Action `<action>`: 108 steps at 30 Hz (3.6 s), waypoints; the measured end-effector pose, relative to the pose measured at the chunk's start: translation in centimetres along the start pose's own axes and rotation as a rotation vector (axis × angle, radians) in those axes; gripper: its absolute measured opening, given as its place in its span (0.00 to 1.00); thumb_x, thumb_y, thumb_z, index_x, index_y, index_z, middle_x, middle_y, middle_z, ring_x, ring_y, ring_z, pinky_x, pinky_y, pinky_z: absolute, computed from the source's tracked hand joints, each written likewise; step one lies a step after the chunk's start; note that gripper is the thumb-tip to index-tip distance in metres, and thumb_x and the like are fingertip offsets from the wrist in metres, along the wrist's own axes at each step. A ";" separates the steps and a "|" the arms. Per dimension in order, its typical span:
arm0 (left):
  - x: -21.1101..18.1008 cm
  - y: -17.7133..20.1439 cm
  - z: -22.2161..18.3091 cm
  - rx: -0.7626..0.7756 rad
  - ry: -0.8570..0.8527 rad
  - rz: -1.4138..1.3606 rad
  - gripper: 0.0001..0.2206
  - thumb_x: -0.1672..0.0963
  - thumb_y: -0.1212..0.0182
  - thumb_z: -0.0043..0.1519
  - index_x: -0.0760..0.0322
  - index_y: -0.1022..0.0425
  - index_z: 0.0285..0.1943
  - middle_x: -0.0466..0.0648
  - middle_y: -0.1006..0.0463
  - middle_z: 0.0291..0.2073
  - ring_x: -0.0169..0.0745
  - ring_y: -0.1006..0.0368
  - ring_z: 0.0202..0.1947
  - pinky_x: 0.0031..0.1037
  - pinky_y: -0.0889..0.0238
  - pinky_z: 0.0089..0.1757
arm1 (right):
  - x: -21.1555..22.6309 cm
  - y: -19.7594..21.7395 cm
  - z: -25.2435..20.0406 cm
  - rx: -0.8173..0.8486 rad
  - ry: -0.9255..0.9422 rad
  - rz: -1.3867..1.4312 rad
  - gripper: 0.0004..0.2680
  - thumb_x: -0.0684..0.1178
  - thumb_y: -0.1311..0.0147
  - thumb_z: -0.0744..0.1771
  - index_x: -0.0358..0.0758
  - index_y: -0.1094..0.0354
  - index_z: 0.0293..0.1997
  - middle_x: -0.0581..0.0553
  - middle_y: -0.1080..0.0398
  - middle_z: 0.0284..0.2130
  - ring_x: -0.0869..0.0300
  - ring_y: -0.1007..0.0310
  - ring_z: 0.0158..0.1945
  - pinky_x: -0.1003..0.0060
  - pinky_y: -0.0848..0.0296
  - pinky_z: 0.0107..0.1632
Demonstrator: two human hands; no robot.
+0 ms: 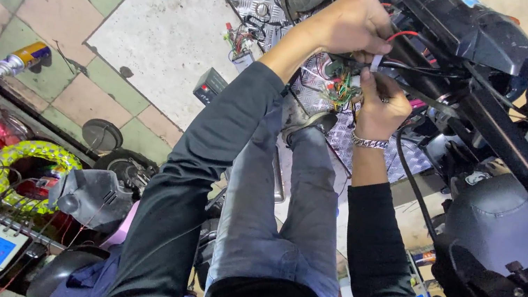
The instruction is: Repairing and testing the electrical wiring harness of a motorcycle, including stripping wires and making connections.
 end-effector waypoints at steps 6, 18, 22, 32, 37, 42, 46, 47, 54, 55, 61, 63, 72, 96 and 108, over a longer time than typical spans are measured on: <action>0.2 0.2 -0.6 0.011 -0.133 -0.041 0.02 0.65 0.32 0.57 0.72 0.17 0.37 0.44 0.21 0.22 0.27 0.27 0.20 0.18 0.34 0.25 | 1.4 -0.4 0.3 0.068 -0.020 0.155 0.05 0.37 0.33 0.64 0.24 0.25 0.36 0.40 0.25 0.26 0.62 0.34 0.20 0.72 0.33 0.25; -0.4 0.1 -1.4 -0.026 -0.083 -0.087 0.04 0.64 0.35 0.60 0.70 0.23 0.32 0.44 0.21 0.23 0.29 0.25 0.23 0.18 0.31 0.29 | 0.8 -1.0 0.4 0.087 -0.314 0.179 0.02 0.38 0.36 0.65 0.32 0.23 0.37 0.49 0.30 0.20 0.68 0.37 0.19 0.75 0.38 0.23; -1.2 -0.1 -1.9 -0.064 -0.007 0.017 0.02 0.64 0.33 0.58 0.69 0.18 0.37 0.42 0.20 0.24 0.28 0.30 0.22 0.19 0.35 0.28 | 0.6 -1.4 0.5 0.070 -0.253 0.211 0.03 0.37 0.35 0.64 0.30 0.24 0.36 0.49 0.30 0.21 0.68 0.39 0.17 0.75 0.40 0.21; 2.1 0.0 -5.8 -0.429 0.114 0.301 0.11 0.54 0.31 0.62 0.52 0.18 0.52 0.46 0.15 0.33 0.49 0.18 0.38 0.36 0.26 0.44 | 3.3 -0.8 -3.4 0.251 0.039 -0.214 0.15 0.43 0.45 0.69 0.45 0.33 0.64 0.46 0.21 0.34 0.51 0.23 0.50 0.53 0.32 0.61; -0.5 -3.3 -11.7 -0.789 0.201 0.227 0.08 0.56 0.34 0.64 0.60 0.18 0.49 0.52 0.19 0.28 0.50 0.19 0.36 0.35 0.27 0.41 | 7.5 4.2 -7.6 0.259 0.002 -0.079 0.13 0.41 0.57 0.71 0.34 0.36 0.63 0.31 0.26 0.47 0.40 0.29 0.53 0.47 0.34 0.56; -3.7 -9.5 -17.4 -0.872 0.269 0.184 0.07 0.55 0.33 0.63 0.61 0.17 0.47 0.52 0.23 0.25 0.44 0.23 0.34 0.30 0.28 0.40 | 2.8 10.1 -11.9 0.246 -0.224 0.094 0.11 0.35 0.58 0.67 0.37 0.33 0.52 0.37 0.27 0.32 0.50 0.30 0.31 0.60 0.33 0.33; -6.9 -16.6 -19.5 -0.699 0.440 0.276 0.14 0.49 0.37 0.64 0.63 0.18 0.46 0.58 0.18 0.35 0.61 0.21 0.42 0.45 0.30 0.45 | 4.4 14.6 -12.1 0.263 -0.237 0.182 0.10 0.36 0.56 0.68 0.40 0.28 0.48 0.43 0.26 0.22 0.62 0.30 0.17 0.72 0.32 0.19; -7.8 -18.8 -19.8 -0.644 0.606 0.255 0.18 0.46 0.38 0.63 0.64 0.18 0.47 0.59 0.17 0.41 0.62 0.21 0.46 0.51 0.32 0.48 | 6.5 15.9 -12.0 0.284 -0.107 0.124 0.07 0.41 0.52 0.71 0.41 0.26 0.51 0.44 0.25 0.23 0.65 0.31 0.19 0.74 0.33 0.22; -16.2 -27.2 -17.3 -0.627 -0.153 0.888 0.06 0.56 0.39 0.64 0.58 0.21 0.47 0.47 0.24 0.31 0.48 0.25 0.38 0.34 0.30 0.41 | 5.2 29.4 -4.7 0.026 0.336 -0.250 0.04 0.45 0.42 0.70 0.43 0.23 0.48 0.42 0.23 0.42 0.49 0.24 0.48 0.57 0.30 0.55; -17.5 -27.3 -17.4 -0.702 -0.274 0.978 0.09 0.57 0.39 0.63 0.60 0.21 0.51 0.51 0.23 0.39 0.53 0.25 0.44 0.39 0.31 0.47 | 3.6 31.6 -2.3 -0.149 0.568 -0.426 0.09 0.45 0.36 0.69 0.36 0.26 0.53 0.35 0.25 0.45 0.42 0.26 0.51 0.51 0.33 0.59; -26.4 -25.3 -18.5 -1.107 -0.142 1.476 0.25 0.54 0.26 0.60 0.62 0.28 0.65 0.56 0.30 0.63 0.54 0.36 0.64 0.47 0.50 0.62 | 9.3 38.6 5.6 0.114 0.618 -0.736 0.28 0.41 0.31 0.61 0.25 0.41 0.67 0.24 0.40 0.56 0.32 0.41 0.57 0.43 0.40 0.60; -28.0 -24.1 -18.2 -1.076 -0.027 1.519 0.31 0.50 0.26 0.62 0.67 0.33 0.70 0.59 0.34 0.67 0.57 0.43 0.71 0.52 0.65 0.69 | 7.4 39.4 8.4 0.181 0.648 -0.770 0.25 0.40 0.31 0.60 0.25 0.35 0.63 0.30 0.39 0.54 0.37 0.39 0.55 0.49 0.36 0.57; -27.4 -22.3 -16.1 -1.058 0.024 1.664 0.39 0.40 0.26 0.54 0.64 0.35 0.67 0.54 0.31 0.55 0.53 0.38 0.57 0.47 0.64 0.62 | 1.4 38.2 15.7 0.357 0.550 -1.238 0.12 0.58 0.41 0.60 0.48 0.20 0.40 0.42 0.21 0.34 0.42 0.23 0.39 0.52 0.28 0.40; -28.8 -21.5 -16.0 -0.979 0.083 1.749 0.43 0.44 0.14 0.41 0.58 0.31 0.63 0.47 0.28 0.49 0.48 0.36 0.48 0.43 0.51 0.53 | 1.6 38.2 14.9 0.236 0.664 -1.165 0.12 0.54 0.41 0.59 0.48 0.20 0.41 0.47 0.23 0.37 0.47 0.24 0.40 0.56 0.31 0.38; -28.1 -19.6 -15.5 -0.733 0.042 1.893 0.40 0.50 0.20 0.42 0.64 0.36 0.63 0.49 0.30 0.52 0.45 0.35 0.50 0.35 0.45 0.49 | 1.0 38.0 15.7 0.224 0.701 -1.160 0.11 0.54 0.40 0.58 0.49 0.21 0.39 0.49 0.22 0.38 0.48 0.24 0.40 0.56 0.30 0.38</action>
Point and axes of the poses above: each hand's wrist, its own z-axis towards the middle knuckle, its own y-axis out of the back of the hand, x = y × z, the point moved 3 cm from there along z, towards the middle knuckle
